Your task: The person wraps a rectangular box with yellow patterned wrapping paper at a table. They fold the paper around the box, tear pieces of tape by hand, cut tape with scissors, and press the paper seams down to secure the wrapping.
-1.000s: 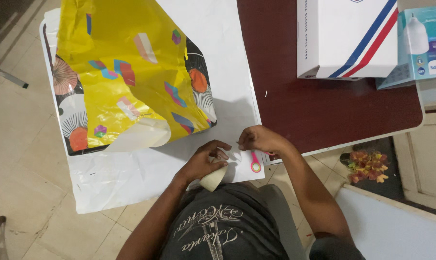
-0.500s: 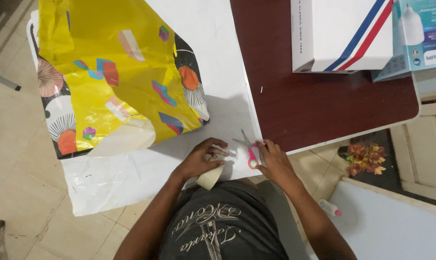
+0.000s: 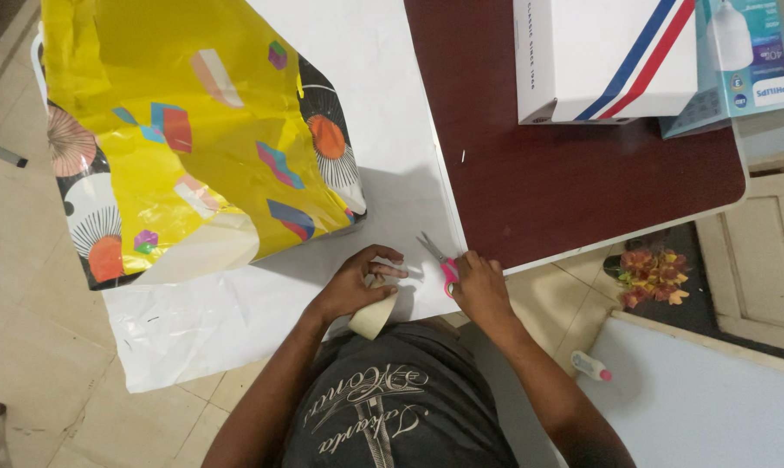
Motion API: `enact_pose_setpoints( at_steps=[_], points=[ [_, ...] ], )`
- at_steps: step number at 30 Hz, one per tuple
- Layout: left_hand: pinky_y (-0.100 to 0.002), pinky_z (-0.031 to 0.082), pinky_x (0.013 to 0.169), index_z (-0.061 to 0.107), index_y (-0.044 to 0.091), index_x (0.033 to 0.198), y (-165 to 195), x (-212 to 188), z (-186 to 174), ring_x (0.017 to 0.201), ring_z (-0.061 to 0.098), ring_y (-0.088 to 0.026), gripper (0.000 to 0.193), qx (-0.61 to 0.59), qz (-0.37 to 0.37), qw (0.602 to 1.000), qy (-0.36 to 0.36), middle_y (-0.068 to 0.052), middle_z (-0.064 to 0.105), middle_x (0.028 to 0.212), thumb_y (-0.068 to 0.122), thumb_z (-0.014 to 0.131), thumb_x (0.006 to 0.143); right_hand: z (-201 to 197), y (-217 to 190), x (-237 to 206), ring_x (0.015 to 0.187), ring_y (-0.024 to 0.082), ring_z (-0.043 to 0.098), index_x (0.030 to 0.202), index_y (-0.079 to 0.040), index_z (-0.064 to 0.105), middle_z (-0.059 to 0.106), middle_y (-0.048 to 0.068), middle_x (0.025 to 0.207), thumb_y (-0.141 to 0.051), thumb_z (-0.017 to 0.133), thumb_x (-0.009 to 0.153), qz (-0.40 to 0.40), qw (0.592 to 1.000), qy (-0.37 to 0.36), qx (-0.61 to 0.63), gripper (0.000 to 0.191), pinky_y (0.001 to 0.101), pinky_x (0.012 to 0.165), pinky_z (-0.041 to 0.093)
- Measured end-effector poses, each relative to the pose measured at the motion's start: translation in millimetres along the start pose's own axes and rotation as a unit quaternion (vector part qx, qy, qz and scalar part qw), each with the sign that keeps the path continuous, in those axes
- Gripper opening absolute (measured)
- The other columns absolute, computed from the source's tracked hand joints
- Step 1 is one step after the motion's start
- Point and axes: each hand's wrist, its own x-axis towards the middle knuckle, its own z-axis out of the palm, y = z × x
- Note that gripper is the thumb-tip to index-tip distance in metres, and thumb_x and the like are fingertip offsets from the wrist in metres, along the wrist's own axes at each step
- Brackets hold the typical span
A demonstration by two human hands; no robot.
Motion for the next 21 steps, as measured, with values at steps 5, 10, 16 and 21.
enact_pose_setpoints(
  at_steps=[5, 10, 16, 21],
  points=[
    [-0.032, 0.057, 0.099, 0.052, 0.004, 0.131, 2.0, 0.7, 0.7, 0.128, 0.065, -0.02, 0.054, -0.03, 0.001, 1.0, -0.009, -0.011, 0.059, 0.135, -0.007, 0.073, 0.082, -11.4, 9.5, -0.2, 0.087, 0.023, 0.068, 0.109, 0.0, 0.067, 0.066, 0.01, 0.101, -0.017, 0.084, 0.07, 0.039, 0.985, -0.016, 0.167, 0.046, 0.0371, 0.076, 0.051],
    [-0.033, 0.056, 0.099, 0.051, 0.003, 0.132, 2.0, 0.8, 1.3, 0.13, 0.065, -0.023, 0.054, -0.065, 0.019, 0.998, -0.019, -0.012, 0.058, 0.135, -0.01, 0.07, 0.083, -20.4, 29.1, -18.6, 0.072, 0.015, 0.06, 0.124, -0.002, 0.057, 0.064, 0.008, 0.08, -0.008, 0.085, 0.071, 0.166, 0.815, -0.223, 0.509, 0.061, 0.0317, 0.063, 0.049],
    [-0.033, 0.056, 0.097, 0.05, 0.004, 0.132, 0.3, 0.6, 1.4, 0.132, 0.063, -0.023, 0.055, -0.065, -0.006, 0.998, -0.017, -0.011, 0.057, 0.136, -0.01, 0.069, 0.082, -3.6, 24.0, -35.8, 0.086, 0.017, 0.059, 0.122, -0.005, 0.058, 0.061, 0.007, 0.095, -0.019, 0.095, 0.072, 0.098, 0.799, -0.346, 0.481, 0.063, 0.0338, 0.075, 0.048],
    [-0.032, 0.055, 0.098, 0.049, 0.004, 0.133, -5.1, -0.8, -0.3, 0.136, 0.06, -0.023, 0.055, -0.068, -0.002, 0.997, -0.023, -0.011, 0.057, 0.136, -0.01, 0.069, 0.083, 14.5, 13.6, -27.0, 0.106, 0.015, 0.067, 0.114, -0.007, 0.065, 0.07, 0.004, 0.11, -0.027, 0.095, 0.066, 0.071, 0.757, -0.341, 0.553, 0.06, 0.0339, 0.09, 0.058]
  ],
)
